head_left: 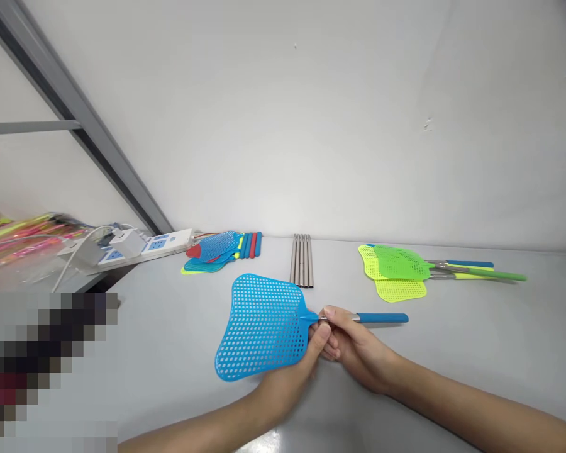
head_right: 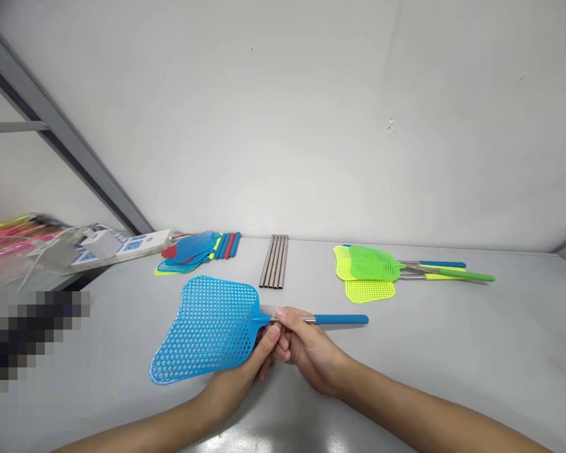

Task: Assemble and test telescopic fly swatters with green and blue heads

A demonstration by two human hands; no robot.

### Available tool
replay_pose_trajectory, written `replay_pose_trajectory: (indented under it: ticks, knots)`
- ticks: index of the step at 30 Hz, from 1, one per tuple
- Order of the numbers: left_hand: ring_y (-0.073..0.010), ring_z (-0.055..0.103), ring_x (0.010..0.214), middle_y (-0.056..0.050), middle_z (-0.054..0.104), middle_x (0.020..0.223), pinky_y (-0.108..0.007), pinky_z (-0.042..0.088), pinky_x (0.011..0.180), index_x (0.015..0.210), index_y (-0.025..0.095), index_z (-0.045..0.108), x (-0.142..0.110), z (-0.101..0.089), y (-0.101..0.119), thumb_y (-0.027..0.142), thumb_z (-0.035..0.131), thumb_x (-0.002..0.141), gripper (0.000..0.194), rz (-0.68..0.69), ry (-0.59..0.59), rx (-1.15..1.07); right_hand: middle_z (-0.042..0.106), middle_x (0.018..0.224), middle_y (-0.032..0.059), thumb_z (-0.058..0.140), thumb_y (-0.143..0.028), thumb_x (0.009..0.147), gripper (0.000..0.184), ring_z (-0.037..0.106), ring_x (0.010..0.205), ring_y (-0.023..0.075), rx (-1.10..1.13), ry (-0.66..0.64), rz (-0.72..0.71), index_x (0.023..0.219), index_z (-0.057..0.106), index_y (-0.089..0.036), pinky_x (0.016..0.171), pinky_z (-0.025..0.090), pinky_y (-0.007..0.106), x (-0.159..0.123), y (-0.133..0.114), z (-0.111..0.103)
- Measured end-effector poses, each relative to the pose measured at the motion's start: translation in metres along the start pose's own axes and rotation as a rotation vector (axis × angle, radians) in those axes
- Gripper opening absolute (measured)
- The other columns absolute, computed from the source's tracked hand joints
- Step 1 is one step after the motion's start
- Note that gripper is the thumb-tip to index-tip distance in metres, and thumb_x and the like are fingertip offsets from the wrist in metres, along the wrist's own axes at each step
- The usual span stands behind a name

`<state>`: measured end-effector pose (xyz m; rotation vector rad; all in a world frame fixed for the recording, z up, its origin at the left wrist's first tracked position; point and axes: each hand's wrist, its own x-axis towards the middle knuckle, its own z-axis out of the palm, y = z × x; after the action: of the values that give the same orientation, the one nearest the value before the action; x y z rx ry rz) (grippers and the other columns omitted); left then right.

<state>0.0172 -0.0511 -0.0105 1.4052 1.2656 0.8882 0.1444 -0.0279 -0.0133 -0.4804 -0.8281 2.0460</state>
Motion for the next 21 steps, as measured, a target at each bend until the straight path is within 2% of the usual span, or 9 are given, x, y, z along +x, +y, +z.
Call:
replay_pose_trajectory:
  ticks: [6, 11, 13, 17, 21]
  knots:
    - [-0.0104, 0.042, 0.051, 0.004, 0.044, 0.052, -0.022, 0.034, 0.053, 0.061, 0.02, 0.044, 0.004, 0.003, 0.008, 0.047, 0.041, 0.086, 0.036, 0.115, 0.042, -0.175, 0.038, 0.047, -0.0054, 0.055, -0.039, 0.081, 0.036, 0.034, 0.046, 0.0076, -0.092, 0.053, -0.01, 0.056, 0.044, -0.016, 0.049, 0.025, 0.022, -0.002, 0.003, 0.002]
    - [-0.0106, 0.041, 0.049, 0.005, 0.037, 0.046, -0.022, 0.034, 0.049, 0.053, 0.02, 0.037, 0.006, 0.008, 0.01, 0.054, 0.04, 0.083, 0.045, 0.017, 0.117, -0.268, 0.038, 0.048, -0.0054, 0.056, -0.038, 0.081, 0.03, 0.031, 0.047, 0.0073, -0.106, 0.092, 0.009, 0.062, 0.049, -0.015, 0.05, 0.025, 0.022, -0.002, 0.004, 0.001]
    - [-0.0113, 0.045, 0.052, 0.004, 0.04, 0.047, -0.022, 0.037, 0.052, 0.052, 0.02, 0.038, 0.007, 0.008, 0.008, 0.053, 0.042, 0.082, 0.045, -0.008, 0.127, -0.248, 0.038, 0.048, -0.0052, 0.055, -0.037, 0.082, 0.031, 0.031, 0.047, 0.0074, -0.096, 0.1, 0.011, 0.06, 0.048, -0.015, 0.051, 0.025, 0.022, -0.001, 0.004, 0.0]
    - [-0.0131, 0.053, 0.063, 0.001, 0.053, 0.059, -0.024, 0.043, 0.064, 0.056, 0.019, 0.045, 0.009, 0.007, 0.002, 0.049, 0.044, 0.082, 0.04, 0.06, 0.115, -0.218, 0.036, 0.046, -0.0057, 0.053, -0.034, 0.083, 0.03, 0.029, 0.046, 0.0076, -0.074, 0.097, 0.008, 0.06, 0.049, -0.015, 0.05, 0.023, 0.023, 0.0, 0.004, -0.001]
    - [-0.0135, 0.054, 0.068, 0.0, 0.057, 0.066, -0.026, 0.044, 0.073, 0.06, 0.019, 0.05, 0.01, 0.007, -0.003, 0.047, 0.044, 0.083, 0.036, 0.086, 0.103, -0.222, 0.036, 0.045, -0.0058, 0.055, -0.034, 0.081, 0.03, 0.028, 0.045, 0.0076, -0.063, 0.1, 0.019, 0.059, 0.049, -0.015, 0.049, 0.023, 0.023, 0.0, 0.004, -0.001]
